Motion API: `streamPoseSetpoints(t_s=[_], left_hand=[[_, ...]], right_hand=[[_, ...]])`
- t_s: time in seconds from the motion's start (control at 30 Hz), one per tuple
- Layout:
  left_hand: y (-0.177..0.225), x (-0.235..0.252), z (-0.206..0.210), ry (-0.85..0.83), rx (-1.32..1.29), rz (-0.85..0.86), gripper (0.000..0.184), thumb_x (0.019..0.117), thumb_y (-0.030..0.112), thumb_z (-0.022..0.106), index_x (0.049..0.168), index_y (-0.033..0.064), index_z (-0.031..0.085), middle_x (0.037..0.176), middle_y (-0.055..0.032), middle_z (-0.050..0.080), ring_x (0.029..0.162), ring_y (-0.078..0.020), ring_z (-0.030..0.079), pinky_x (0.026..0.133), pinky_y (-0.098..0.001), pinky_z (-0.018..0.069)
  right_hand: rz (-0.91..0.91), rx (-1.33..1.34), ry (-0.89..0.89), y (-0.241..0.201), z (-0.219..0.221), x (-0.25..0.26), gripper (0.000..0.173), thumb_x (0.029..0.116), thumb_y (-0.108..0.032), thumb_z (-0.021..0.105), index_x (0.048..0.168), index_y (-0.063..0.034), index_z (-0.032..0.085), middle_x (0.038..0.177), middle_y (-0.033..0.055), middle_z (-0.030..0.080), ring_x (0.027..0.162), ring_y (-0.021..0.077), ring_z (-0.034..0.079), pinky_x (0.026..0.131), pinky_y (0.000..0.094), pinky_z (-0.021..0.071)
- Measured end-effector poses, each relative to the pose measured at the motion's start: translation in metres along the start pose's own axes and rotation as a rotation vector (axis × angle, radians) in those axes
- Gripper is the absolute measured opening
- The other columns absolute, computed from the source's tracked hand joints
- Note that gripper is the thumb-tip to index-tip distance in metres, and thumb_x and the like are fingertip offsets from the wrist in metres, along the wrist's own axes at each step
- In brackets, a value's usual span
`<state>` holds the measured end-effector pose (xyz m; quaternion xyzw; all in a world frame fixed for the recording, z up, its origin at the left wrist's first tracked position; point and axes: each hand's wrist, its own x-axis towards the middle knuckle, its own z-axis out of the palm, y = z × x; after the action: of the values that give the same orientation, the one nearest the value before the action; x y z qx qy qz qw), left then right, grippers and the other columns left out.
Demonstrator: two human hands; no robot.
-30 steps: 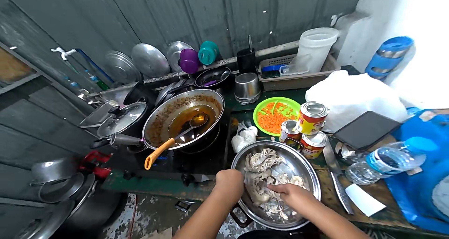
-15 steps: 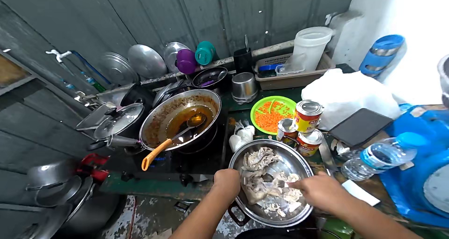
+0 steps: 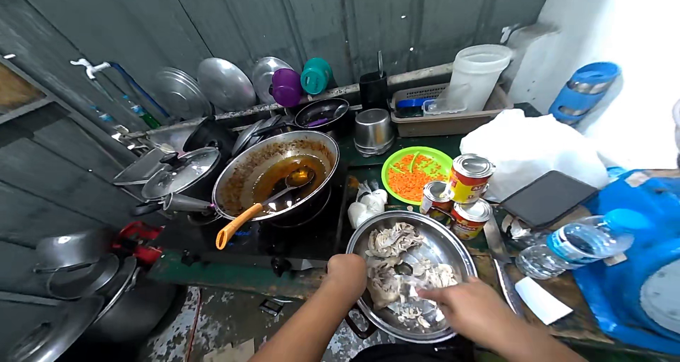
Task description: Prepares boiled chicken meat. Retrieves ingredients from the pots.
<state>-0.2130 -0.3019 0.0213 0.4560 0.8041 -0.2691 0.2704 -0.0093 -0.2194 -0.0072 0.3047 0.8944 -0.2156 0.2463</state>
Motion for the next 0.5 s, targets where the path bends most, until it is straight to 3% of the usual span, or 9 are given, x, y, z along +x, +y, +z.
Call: streamPoseSetpoints(t_s=[0.13,0.23,0.37,0.5], left_hand=[[-0.008,0.001,0.005,0.011,-0.017,0.008,0.027,0.1,0.011,0.054,0.123,0.0042,0.068,0.13,-0.02,0.067,0.12,-0.0406,0.065,0.091,-0.0625,0.0543],[-0.005,0.002,0.005,0.005,-0.026,0.0,0.027,0.1008,0.015,0.054,0.122,0.0032,0.067,0.13,-0.0199,0.067,0.12,-0.0403,0.064,0.091,-0.0627,0.0541],[-0.002,-0.004,0.003,-0.018,-0.038,-0.014,0.026,0.1,0.013,0.055,0.119,0.0018,0.067,0.129,-0.021,0.067,0.119,-0.0406,0.065,0.089,-0.0616,0.0548],[-0.007,-0.005,0.008,-0.03,-0.097,-0.004,0.029,0.1028,0.021,0.053,0.121,0.0059,0.068,0.129,-0.0193,0.067,0.12,-0.0403,0.065,0.092,-0.0645,0.0528]], right_hand=[[0.112,0.017,-0.11,0.012,0.003,-0.01,0.046,0.1037,-0.023,0.048,0.145,-0.04,0.06,0.129,0.0132,0.071,0.124,0.0391,0.063,0.109,0.0644,0.0394],[0.073,0.039,-0.133,0.013,0.002,-0.022,0.046,0.1043,-0.024,0.049,0.146,-0.0403,0.059,0.129,0.0129,0.072,0.123,0.0391,0.064,0.108,0.0643,0.04],[0.069,0.065,-0.051,-0.017,0.014,-0.002,0.05,0.1036,-0.02,0.046,0.148,-0.0403,0.056,0.124,0.0157,0.073,0.121,0.0394,0.065,0.108,0.0632,0.0408],[0.157,0.035,0.015,-0.012,0.008,0.016,0.054,0.1048,-0.019,0.042,0.153,-0.042,0.049,0.125,0.0142,0.073,0.121,0.0367,0.065,0.111,0.06,0.0391]])
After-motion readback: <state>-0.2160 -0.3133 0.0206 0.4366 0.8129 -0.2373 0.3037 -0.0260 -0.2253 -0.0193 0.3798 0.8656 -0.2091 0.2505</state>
